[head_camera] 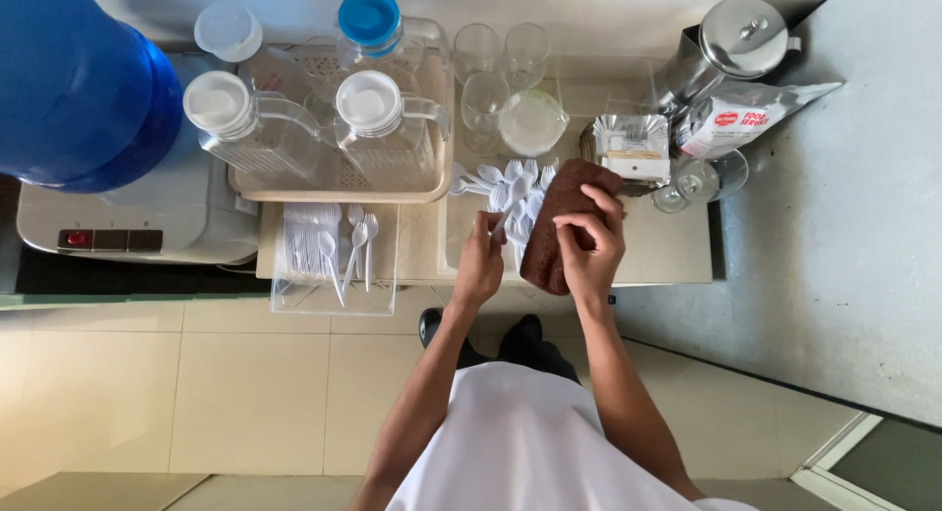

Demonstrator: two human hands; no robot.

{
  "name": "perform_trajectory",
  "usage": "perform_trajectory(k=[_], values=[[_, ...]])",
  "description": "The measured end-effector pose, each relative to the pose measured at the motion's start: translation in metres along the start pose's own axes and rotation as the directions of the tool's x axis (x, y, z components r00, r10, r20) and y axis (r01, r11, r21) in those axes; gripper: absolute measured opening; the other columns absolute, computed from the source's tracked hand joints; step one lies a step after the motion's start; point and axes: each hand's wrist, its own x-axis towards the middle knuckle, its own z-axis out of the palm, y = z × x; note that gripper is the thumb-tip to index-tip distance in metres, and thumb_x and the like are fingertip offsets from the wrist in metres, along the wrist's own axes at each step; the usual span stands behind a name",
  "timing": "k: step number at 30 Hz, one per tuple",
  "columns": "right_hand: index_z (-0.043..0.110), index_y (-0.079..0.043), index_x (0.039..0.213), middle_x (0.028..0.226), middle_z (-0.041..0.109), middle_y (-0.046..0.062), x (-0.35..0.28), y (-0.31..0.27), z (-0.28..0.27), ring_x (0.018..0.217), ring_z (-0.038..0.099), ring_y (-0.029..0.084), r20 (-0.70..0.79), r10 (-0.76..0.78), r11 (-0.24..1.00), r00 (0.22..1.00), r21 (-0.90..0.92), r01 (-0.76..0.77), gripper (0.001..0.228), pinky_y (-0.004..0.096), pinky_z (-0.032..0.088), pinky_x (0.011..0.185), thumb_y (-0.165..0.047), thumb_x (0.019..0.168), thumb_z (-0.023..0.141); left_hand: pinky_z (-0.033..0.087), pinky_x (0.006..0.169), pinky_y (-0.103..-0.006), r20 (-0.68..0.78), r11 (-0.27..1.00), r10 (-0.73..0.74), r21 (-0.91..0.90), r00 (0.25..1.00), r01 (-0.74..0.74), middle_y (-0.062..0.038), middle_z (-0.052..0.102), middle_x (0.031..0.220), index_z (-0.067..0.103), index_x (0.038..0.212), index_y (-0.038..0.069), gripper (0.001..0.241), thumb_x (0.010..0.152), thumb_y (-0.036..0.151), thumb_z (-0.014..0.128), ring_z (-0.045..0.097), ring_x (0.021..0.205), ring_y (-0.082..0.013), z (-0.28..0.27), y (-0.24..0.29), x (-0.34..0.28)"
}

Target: Organize and count plastic spoons at a beverage service station.

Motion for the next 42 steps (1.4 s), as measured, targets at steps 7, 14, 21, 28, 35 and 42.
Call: perform_trajectory(k=[7,14,21,28,35,42], values=[[0.075,-0.004,0.091,0.14,0.063,0.01,-0.014,-0.004,-0.003,0.135,0.057,0.028,0.058,0.101,0.983,0.993,0.146,-0.108,0.008,0.041,0.042,0.117,0.002,0.085,0.076,0.048,0.064,-0.0465,0.013,1.0,-0.004,0.002,1.0,0.003,-0.02,0.065,0.1,0.038,0.124,0.003,0.023,0.108,0.013,0.05,0.063,0.073,-0.0342,0.002,-0.019,-0.005],[0.076,-0.005,0.088,0.139,0.063,0.009,-0.024,-0.014,0.001,0.134,0.057,0.028,0.093,0.041,0.985,0.995,0.165,-0.056,0.008,0.041,0.044,0.116,0.0,0.083,0.078,0.045,0.059,-0.0387,-0.013,0.982,-0.183,-0.059,0.983,0.182,-0.011,0.049,0.067,0.062,0.115,0.005,0.023,0.116,0.021,0.046,0.048,0.06,-0.0209,-0.006,0.006,0.002],[0.076,-0.007,0.089,0.14,0.062,0.01,-0.032,-0.029,-0.001,0.132,0.06,0.029,0.023,-0.018,0.994,1.0,0.105,0.015,0.01,0.042,0.047,0.114,0.001,0.084,0.078,0.053,0.055,-0.0297,0.056,0.92,-0.245,-0.303,0.968,0.25,-0.004,0.061,0.083,0.061,0.116,0.0,0.016,0.106,0.007,0.051,0.062,0.06,-0.0089,-0.007,-0.002,0.008],[0.077,-0.009,0.09,0.139,0.062,0.011,-0.015,-0.018,0.01,0.13,0.062,0.03,0.096,-0.168,0.985,0.981,-0.009,0.17,0.011,0.041,0.052,0.111,0.0,0.084,0.079,0.056,0.071,-0.0329,0.025,0.99,-0.083,-0.111,0.996,0.086,-0.014,0.074,0.093,0.062,0.128,0.001,0.04,0.094,-0.012,0.046,0.069,0.079,-0.0156,0.003,0.003,-0.006],[0.077,-0.011,0.086,0.136,0.065,0.009,-0.027,-0.013,0.009,0.126,0.065,0.03,0.199,-0.125,0.992,0.972,0.014,0.124,0.014,0.039,0.055,0.106,0.001,0.079,0.076,0.056,0.084,-0.0351,-0.02,0.991,-0.09,-0.097,0.996,0.087,-0.018,0.074,0.102,0.061,0.132,0.0,0.039,0.097,-0.006,0.042,0.07,0.092,-0.0218,0.005,-0.011,-0.006],[0.077,-0.012,0.082,0.133,0.068,0.006,-0.028,-0.026,-0.005,0.116,0.069,0.024,0.56,-0.099,0.994,0.823,0.096,0.054,0.011,0.035,0.057,0.095,-0.003,0.077,0.075,0.043,0.111,-0.0344,0.245,0.546,-0.428,-0.697,0.87,0.465,-0.01,0.064,0.134,0.054,0.143,0.004,0.061,0.11,0.046,0.025,0.059,0.125,-0.0209,-0.013,0.021,0.007]])
